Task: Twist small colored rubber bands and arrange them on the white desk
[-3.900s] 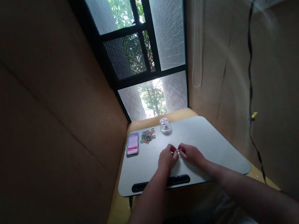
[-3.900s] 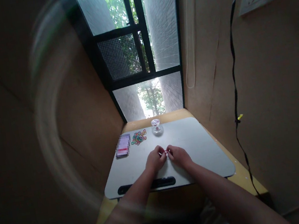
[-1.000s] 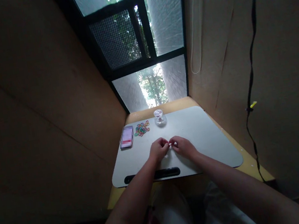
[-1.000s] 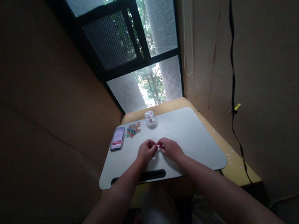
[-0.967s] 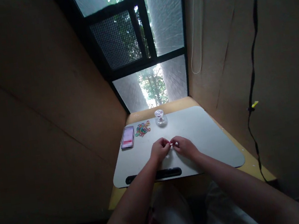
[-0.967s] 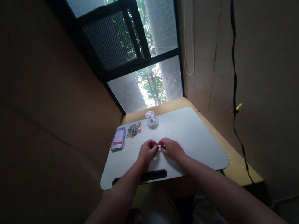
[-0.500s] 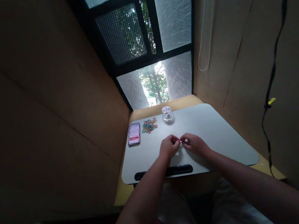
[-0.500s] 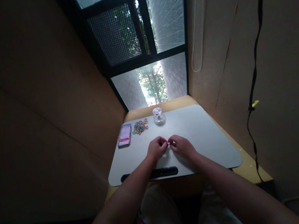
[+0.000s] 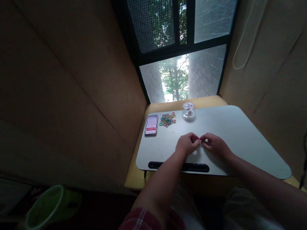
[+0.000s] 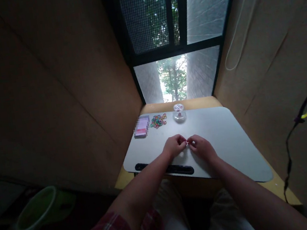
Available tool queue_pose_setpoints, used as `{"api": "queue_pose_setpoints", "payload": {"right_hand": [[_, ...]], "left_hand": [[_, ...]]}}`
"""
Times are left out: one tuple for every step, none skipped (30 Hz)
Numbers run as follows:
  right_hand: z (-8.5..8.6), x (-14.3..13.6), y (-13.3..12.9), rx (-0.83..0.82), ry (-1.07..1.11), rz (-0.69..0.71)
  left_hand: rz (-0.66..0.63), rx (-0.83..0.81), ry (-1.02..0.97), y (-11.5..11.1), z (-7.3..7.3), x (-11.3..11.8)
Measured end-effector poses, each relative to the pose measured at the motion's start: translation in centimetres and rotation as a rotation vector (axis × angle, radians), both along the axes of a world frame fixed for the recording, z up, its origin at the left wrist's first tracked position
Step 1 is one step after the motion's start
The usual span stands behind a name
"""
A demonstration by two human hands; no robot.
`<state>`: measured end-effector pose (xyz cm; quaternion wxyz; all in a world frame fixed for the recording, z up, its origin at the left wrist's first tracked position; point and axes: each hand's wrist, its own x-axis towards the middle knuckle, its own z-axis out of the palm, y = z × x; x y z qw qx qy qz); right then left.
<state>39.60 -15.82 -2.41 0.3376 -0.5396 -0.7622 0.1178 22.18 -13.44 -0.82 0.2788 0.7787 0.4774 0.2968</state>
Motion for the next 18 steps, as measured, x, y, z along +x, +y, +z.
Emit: {"api": "queue_pose_setpoints", "payload": {"right_hand": [[-0.1,0.0,0.0,0.003,0.003,-0.001],[-0.1,0.0,0.0,-0.001,0.000,0.003],[-0.1,0.0,0.0,0.001,-0.007,-0.001],[-0.1,0.0,0.0,0.005,-0.019,-0.014],[-0.1,-0.1,-0.1,0.007,-0.035,-0.020],[-0.1,-0.2,-0.2,0.007,-0.055,-0.027],[0.0,-0.2,-0.3,0.005,-0.072,-0.037],[0.0,-0.3,-0.3,0.003,-0.089,-0.051],[0.0,-0.4,-0.4,0.000,-0.106,-0.062],[0.0,-0.4,-0.5,-0.002,-0.121,-0.073],[0.0,-0.5,-0.6,-0.003,-0.135,-0.082],[0.1,-0.6,-0.7,-0.002,-0.146,-0.090],[0.1,-0.7,-0.8,-0.003,-0.155,-0.099],[0.2,-0.9,-0.9,-0.005,-0.163,-0.106],[0.3,-1.0,-1.0,-0.007,-0.167,-0.114],[0.4,-1.1,-1.1,-0.009,-0.170,-0.122],[0.5,-1.2,-1.2,-0.010,-0.170,-0.130],[0.7,-1.4,-1.3,-0.011,-0.168,-0.136]], "left_hand": [[-0.004,-0.003,0.004,-0.1,0.0,0.0],[-0.006,-0.008,0.005,-0.1,0.0,-0.1],[-0.015,-0.014,0.009,-0.1,0.0,-0.1],[-0.017,-0.018,0.016,-0.2,0.0,-0.1],[-0.017,-0.021,0.023,-0.2,0.0,-0.1],[-0.017,-0.022,0.029,-0.2,0.0,-0.1],[-0.018,-0.021,0.034,-0.2,0.0,-0.1],[-0.020,-0.019,0.037,-0.2,0.0,-0.1],[-0.023,-0.018,0.040,-0.1,0.0,-0.1],[-0.029,-0.020,0.040,-0.1,0.0,-0.1],[-0.034,-0.023,0.039,-0.1,-0.1,-0.1],[-0.037,-0.026,0.038,0.0,-0.1,-0.1],[-0.036,-0.026,0.037,0.0,-0.2,-0.1],[-0.032,-0.024,0.037,0.0,-0.3,-0.1],[-0.027,-0.021,0.039,0.1,-0.3,-0.1],[-0.023,-0.017,0.042,0.1,-0.4,0.0],[-0.021,-0.015,0.047,0.1,-0.5,0.0],[-0.020,-0.013,0.054,0.2,-0.5,0.0]]}}
